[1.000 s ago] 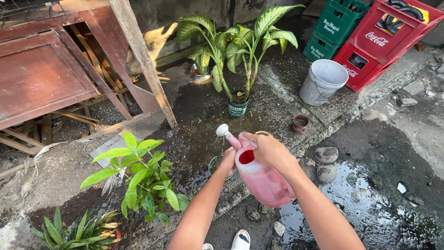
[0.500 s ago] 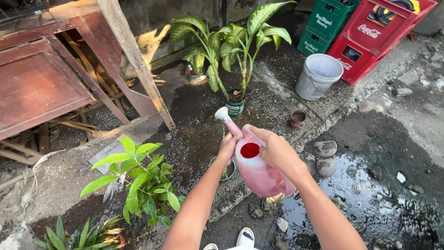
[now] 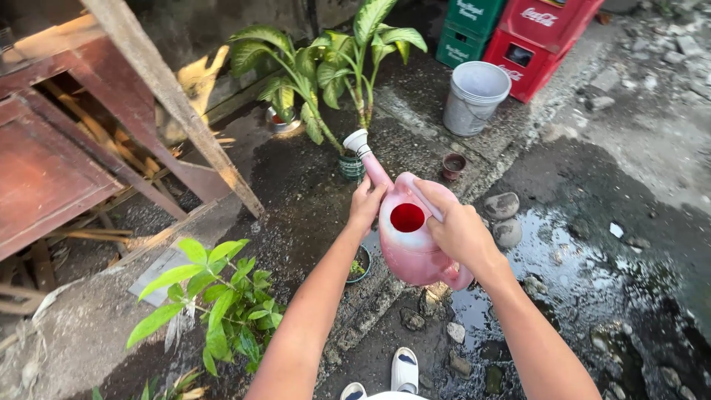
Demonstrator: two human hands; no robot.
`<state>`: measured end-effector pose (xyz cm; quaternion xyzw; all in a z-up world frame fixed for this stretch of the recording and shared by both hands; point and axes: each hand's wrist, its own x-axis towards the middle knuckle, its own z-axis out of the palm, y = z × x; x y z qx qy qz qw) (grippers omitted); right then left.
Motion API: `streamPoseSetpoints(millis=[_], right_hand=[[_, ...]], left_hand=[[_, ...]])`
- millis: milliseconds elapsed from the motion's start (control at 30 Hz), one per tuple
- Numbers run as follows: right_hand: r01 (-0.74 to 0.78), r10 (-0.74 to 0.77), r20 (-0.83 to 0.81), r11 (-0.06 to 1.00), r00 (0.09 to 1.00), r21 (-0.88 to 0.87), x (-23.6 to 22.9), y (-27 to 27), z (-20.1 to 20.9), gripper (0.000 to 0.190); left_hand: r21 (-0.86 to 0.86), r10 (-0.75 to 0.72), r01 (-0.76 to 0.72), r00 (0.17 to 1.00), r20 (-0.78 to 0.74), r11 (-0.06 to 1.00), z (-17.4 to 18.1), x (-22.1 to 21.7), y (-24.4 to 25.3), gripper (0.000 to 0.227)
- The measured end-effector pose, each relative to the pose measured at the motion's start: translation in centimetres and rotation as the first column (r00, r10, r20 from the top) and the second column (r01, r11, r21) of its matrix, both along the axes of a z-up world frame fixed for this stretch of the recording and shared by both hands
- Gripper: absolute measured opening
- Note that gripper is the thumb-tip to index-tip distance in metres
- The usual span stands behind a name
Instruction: Watering various potted plants using a watering can in an outdoor area
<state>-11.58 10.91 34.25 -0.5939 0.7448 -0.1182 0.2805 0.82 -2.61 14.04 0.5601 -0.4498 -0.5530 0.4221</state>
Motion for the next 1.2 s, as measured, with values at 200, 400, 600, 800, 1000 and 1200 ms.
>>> streamPoseSetpoints(millis=[200,400,600,800,1000,1200], right_hand=[[0.125,-0.121,0.072,0.991,0.99,-0.04,-1.3,1.8,-0.6,0.066],[0.185,-0.182,0.093,0.982,0.979,-0.029,-2.9,2.8,0.2,0.067],[0.211,-0.211,0.102,0.977,0.972,0.016,-5.0,2.7,1.8,0.068],[0.077,-0.067,0.107,0.993,0.992,-0.089,-11.8,-0.4,-2.9,0.076],[0.186,-0.186,0.057,0.982,0.981,0.014,-12.5,-0.9,0.4,0.067],[0.081,-0.076,0.105,0.996,0.992,-0.042,-16.6,-3.8,-2.6,0.075]], left_hand=[[-0.03,-0.063,0.061,0.995,-0.076,0.998,-2.2,-2.3,-1.9,0.079],[-0.005,-0.11,0.11,0.984,-0.142,0.994,-3.3,-5.8,-1.6,0.078],[0.029,-0.117,0.121,0.984,-0.131,0.992,-5.1,-10.0,-2.9,0.078],[0.051,-0.099,0.109,0.979,-0.176,0.993,-4.2,-13.5,-4.3,0.08],[0.055,-0.071,0.088,0.963,-0.259,0.995,-3.5,-16.1,-5.8,0.082],[0.038,-0.047,0.06,0.957,-0.285,0.997,-3.4,-17.5,-7.3,0.082]])
